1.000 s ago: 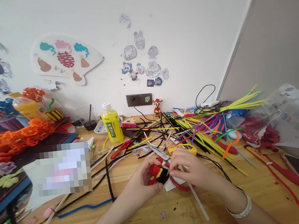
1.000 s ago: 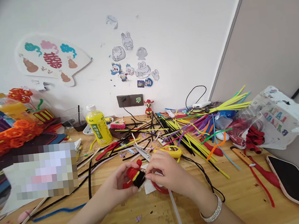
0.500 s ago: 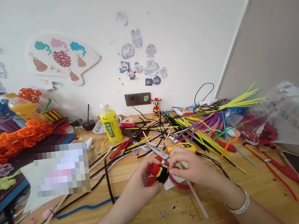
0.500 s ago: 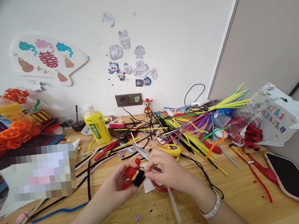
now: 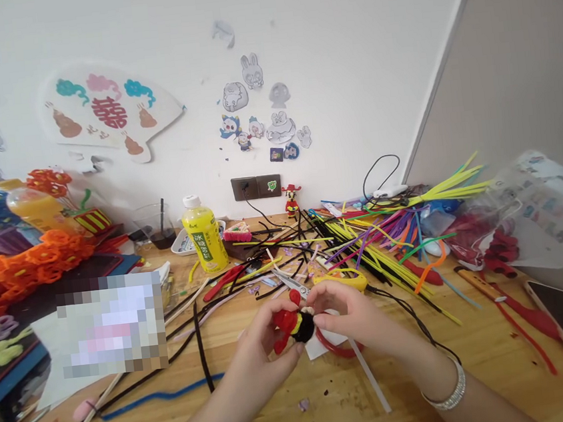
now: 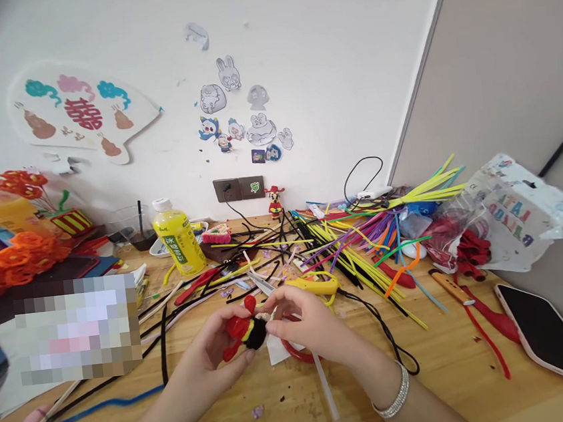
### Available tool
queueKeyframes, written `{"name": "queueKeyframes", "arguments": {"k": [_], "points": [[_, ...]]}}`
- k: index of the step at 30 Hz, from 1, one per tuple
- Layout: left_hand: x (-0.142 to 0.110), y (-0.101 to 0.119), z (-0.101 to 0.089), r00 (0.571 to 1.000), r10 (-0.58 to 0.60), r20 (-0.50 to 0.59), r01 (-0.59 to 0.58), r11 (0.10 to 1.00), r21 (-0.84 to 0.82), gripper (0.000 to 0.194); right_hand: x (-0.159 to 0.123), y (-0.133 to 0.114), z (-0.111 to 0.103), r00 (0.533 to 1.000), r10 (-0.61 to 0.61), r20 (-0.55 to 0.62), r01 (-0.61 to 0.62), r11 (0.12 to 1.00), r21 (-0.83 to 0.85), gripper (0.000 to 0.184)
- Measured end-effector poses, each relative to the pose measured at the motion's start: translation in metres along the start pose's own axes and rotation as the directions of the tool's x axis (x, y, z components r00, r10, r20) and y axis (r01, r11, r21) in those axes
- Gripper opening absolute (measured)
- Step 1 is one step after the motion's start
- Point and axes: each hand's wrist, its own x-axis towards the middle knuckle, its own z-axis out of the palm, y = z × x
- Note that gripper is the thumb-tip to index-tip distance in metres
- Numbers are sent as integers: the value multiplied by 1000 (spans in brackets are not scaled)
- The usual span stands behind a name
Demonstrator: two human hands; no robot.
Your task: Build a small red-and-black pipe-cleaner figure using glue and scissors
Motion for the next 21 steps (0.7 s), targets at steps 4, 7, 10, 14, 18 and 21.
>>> {"name": "queueKeyframes", "arguments": {"k": [4, 7, 10, 14, 18, 21], "points": [[-1, -2, -1, 999, 35, -13, -35, 998, 44, 31, 1, 1, 1, 998, 64, 13, -65, 987, 146, 30], [-2, -4, -1, 999, 38, -15, -37, 997, 74, 32, 0, 0, 1, 995, 96, 13, -96, 977, 190, 32], [-2, -6, -2, 999, 43, -14, -41, 995, 94, 32, -1, 0, 2, 995, 102, 19, -104, 973, 208, 30], [-1, -5, -1, 999, 42, -14, -41, 996, 84, 31, -1, 1, 1, 994, 111, 16, -112, 972, 208, 27], [-1, -3, 1, 998, 24, -53, -22, 999, 38, 31, -1, 2, 3, 995, 102, 18, -103, 966, 239, 30], [0, -3, 1, 996, 16, -91, -13, 1000, 24, 32, -1, 4, 7, 997, 69, 37, -77, 950, 302, 36]]}}
